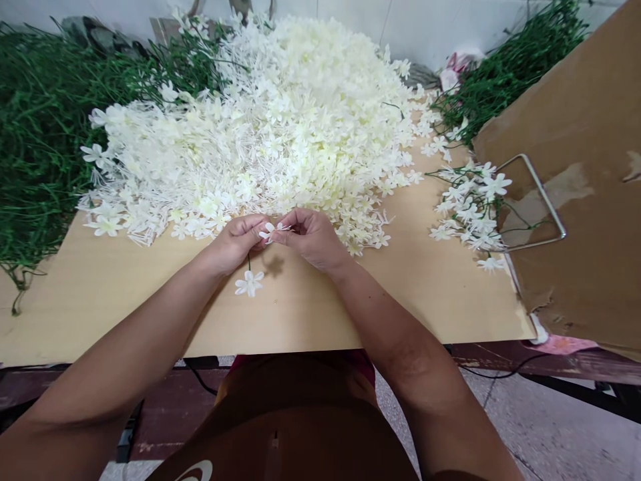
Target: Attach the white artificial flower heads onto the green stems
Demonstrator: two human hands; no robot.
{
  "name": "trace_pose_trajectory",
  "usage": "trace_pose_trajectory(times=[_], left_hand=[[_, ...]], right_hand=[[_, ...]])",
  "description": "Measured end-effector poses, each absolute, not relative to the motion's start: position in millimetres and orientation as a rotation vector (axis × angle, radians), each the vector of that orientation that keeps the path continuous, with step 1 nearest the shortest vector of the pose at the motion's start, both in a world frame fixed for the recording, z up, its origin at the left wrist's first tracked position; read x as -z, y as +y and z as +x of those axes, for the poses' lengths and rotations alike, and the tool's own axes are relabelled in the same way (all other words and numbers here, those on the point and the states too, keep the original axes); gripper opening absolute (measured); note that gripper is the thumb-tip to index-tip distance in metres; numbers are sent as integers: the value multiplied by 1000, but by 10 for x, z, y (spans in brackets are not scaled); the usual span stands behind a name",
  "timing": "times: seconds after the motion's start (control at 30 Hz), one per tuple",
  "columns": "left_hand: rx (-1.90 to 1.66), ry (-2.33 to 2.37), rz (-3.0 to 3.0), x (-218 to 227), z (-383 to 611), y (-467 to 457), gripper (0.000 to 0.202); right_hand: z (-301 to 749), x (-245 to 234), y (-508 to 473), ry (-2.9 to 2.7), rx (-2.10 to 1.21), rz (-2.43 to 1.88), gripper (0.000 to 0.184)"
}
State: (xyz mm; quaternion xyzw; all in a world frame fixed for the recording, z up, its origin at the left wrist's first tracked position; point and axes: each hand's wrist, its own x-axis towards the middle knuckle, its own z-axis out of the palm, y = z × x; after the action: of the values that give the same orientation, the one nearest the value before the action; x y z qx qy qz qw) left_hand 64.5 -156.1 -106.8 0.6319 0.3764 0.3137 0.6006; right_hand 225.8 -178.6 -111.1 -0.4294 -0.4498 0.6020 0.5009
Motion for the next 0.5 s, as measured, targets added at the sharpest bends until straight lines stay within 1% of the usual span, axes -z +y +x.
trace_pose_trajectory(times=[0.23,0.5], left_hand=[[-709,859,1464,1067,653,-1552,52],[-700,855,1494,1074,655,-1536,55]], right_hand=[[2277,1118,-1796,-1062,-1495,-1057,38],[2270,1102,-1815,-964,-1601,-1042,39]])
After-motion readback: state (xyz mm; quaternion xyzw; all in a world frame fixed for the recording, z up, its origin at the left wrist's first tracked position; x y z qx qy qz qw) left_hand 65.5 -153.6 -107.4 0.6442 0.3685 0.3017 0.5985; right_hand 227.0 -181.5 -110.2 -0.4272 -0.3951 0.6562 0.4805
